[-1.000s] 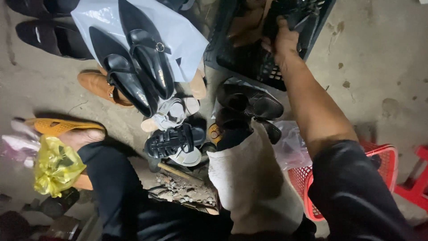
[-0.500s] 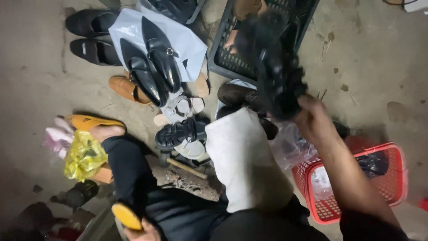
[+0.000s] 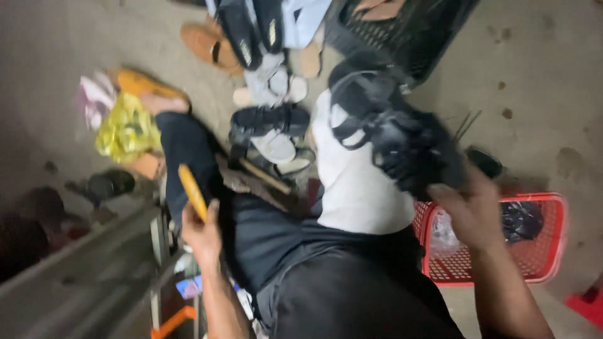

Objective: Cleaning and repairing various shoes and sandals using a brush and other hand tools in a workshop.

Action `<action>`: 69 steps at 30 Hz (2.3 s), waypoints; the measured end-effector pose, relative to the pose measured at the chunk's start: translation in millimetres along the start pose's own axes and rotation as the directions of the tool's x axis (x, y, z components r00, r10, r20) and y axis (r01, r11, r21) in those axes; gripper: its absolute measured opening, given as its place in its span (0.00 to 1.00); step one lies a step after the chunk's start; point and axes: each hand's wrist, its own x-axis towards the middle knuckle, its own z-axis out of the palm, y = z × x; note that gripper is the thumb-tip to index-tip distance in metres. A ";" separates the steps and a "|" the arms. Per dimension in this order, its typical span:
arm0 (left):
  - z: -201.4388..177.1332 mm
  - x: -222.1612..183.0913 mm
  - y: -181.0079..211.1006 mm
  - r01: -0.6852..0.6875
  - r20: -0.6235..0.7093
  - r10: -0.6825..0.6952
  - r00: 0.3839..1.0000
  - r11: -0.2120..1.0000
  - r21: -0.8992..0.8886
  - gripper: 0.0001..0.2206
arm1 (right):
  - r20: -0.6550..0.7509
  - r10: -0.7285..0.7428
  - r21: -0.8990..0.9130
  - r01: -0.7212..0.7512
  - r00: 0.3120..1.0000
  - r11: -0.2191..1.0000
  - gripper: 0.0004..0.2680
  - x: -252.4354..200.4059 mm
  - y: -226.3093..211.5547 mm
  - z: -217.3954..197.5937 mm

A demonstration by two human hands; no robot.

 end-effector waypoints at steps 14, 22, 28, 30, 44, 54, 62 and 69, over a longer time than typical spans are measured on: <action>176.6 60.6 56.1 0.405 0.429 -0.256 0.866 0.863 -0.302 0.15 | -0.054 -0.570 -0.366 0.515 0.820 0.775 0.17 3.0 -22.0 69.2; 188.8 96.8 21.6 0.124 0.398 -0.204 0.895 0.968 0.217 0.27 | -0.108 -0.620 -0.422 0.529 0.777 0.736 0.28 17.9 10.1 80.6; 162.5 111.6 -153.3 0.431 -0.055 -0.428 0.902 0.899 0.075 0.23 | -0.143 -0.613 -0.379 0.529 0.777 0.759 0.21 28.0 -13.8 94.0; 199.5 135.3 -286.6 0.189 -0.020 -0.291 0.956 0.567 0.801 0.43 | -0.180 -0.639 -0.352 0.558 0.747 0.752 0.19 32.9 -15.3 96.8; 193.8 125.3 -176.7 0.799 -0.231 -0.804 0.547 0.584 -0.142 0.13 | -0.181 -0.585 -0.306 0.520 0.791 0.798 0.19 34.4 -14.3 100.3; 79.6 -1.2 128.5 0.191 0.258 -0.046 0.965 0.800 -0.570 0.16 | 0.081 -0.375 -0.366 0.377 0.924 0.851 0.40 31.9 -88.4 58.5; 63.9 -92.6 175.7 -0.486 0.270 0.547 0.793 0.834 -0.262 0.06 | 0.065 -0.627 -0.624 0.522 0.776 0.582 0.34 22.5 -92.7 41.2; 103.6 -116.5 229.4 -0.645 0.524 0.650 0.551 0.730 -0.227 0.13 | 0.044 -0.515 -0.548 0.452 0.856 0.704 0.35 23.9 -76.5 46.3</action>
